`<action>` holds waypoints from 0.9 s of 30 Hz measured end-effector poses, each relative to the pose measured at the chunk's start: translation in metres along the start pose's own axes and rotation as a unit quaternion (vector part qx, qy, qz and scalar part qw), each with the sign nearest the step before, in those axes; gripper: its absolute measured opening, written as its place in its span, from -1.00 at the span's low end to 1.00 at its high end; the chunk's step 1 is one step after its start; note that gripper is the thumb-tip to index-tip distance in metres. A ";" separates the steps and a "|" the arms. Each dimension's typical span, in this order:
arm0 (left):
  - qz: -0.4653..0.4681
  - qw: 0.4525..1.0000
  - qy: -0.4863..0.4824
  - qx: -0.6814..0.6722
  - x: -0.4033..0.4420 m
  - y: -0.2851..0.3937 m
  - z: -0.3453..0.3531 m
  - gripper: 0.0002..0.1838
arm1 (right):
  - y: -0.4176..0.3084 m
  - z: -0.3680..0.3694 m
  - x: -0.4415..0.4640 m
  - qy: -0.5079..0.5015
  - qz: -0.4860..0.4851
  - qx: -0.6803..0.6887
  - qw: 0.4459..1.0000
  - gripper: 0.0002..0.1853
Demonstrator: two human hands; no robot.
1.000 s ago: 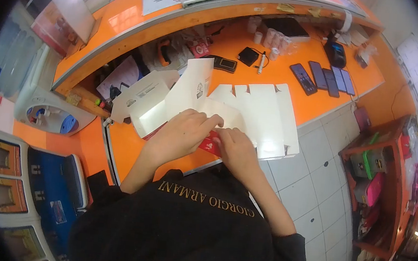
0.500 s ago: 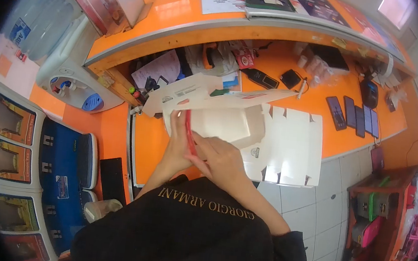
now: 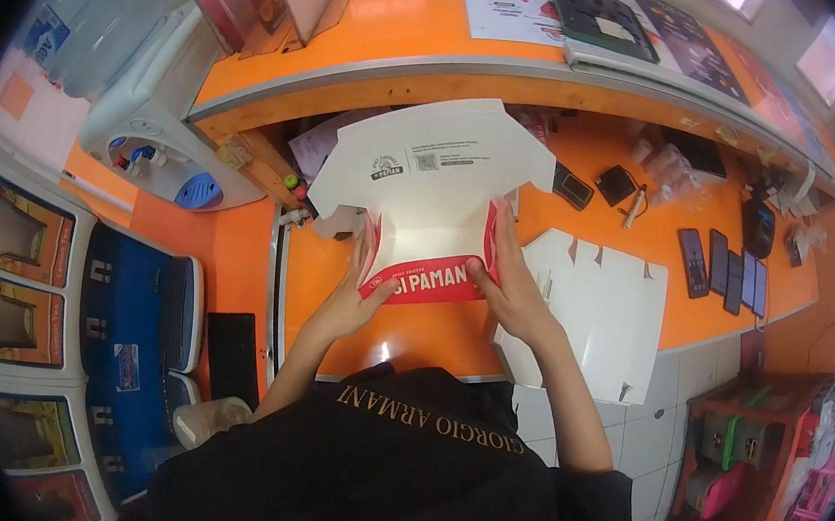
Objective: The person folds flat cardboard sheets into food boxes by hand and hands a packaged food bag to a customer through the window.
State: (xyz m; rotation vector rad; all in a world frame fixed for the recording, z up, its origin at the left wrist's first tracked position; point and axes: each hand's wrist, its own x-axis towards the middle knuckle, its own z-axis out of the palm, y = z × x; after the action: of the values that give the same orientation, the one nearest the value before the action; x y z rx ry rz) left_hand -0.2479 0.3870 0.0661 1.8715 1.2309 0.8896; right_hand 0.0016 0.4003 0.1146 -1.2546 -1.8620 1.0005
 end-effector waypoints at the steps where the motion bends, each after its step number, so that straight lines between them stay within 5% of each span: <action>1: -0.015 0.999 0.026 -0.020 -0.001 -0.005 0.001 0.05 | 0.000 0.003 0.005 -0.004 -0.011 -0.024 1.000 -0.11; 4: -0.012 0.999 0.052 -0.002 0.003 -0.024 -0.006 0.03 | -0.001 0.010 0.021 -0.034 0.068 0.164 0.984 -0.14; 7: 0.018 0.985 0.082 0.148 0.005 -0.034 -0.006 0.03 | 0.038 0.025 0.044 0.020 0.091 0.104 0.990 -0.18; 11: 0.023 0.986 0.092 0.137 0.003 -0.040 -0.008 -0.03 | 0.066 0.036 0.066 0.034 0.040 0.165 0.985 -0.23; 14: -0.046 0.988 0.139 0.040 -0.003 -0.069 0.001 -0.16 | 0.065 0.041 0.070 -0.015 0.028 0.137 0.990 -0.26; 16: -0.109 0.971 0.108 -0.182 -0.004 -0.056 -0.003 -0.35 | 0.063 0.046 0.070 -0.024 -0.003 0.099 0.995 -0.28; 19: -0.098 0.983 0.113 -0.103 -0.006 -0.078 -0.004 -0.42 | 0.074 0.047 0.070 -0.075 0.120 0.202 0.969 -0.28; 27: -0.140 0.970 0.102 -0.168 0.002 -0.103 -0.008 -0.37 | 0.084 0.043 0.069 -0.090 0.121 0.149 0.977 -0.39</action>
State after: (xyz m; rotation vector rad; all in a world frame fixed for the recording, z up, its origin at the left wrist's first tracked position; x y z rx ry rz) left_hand -0.3000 0.4198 -0.0171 1.3281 1.3324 1.0750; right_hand -0.0206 0.4766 0.0281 -1.2604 -1.6331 1.5082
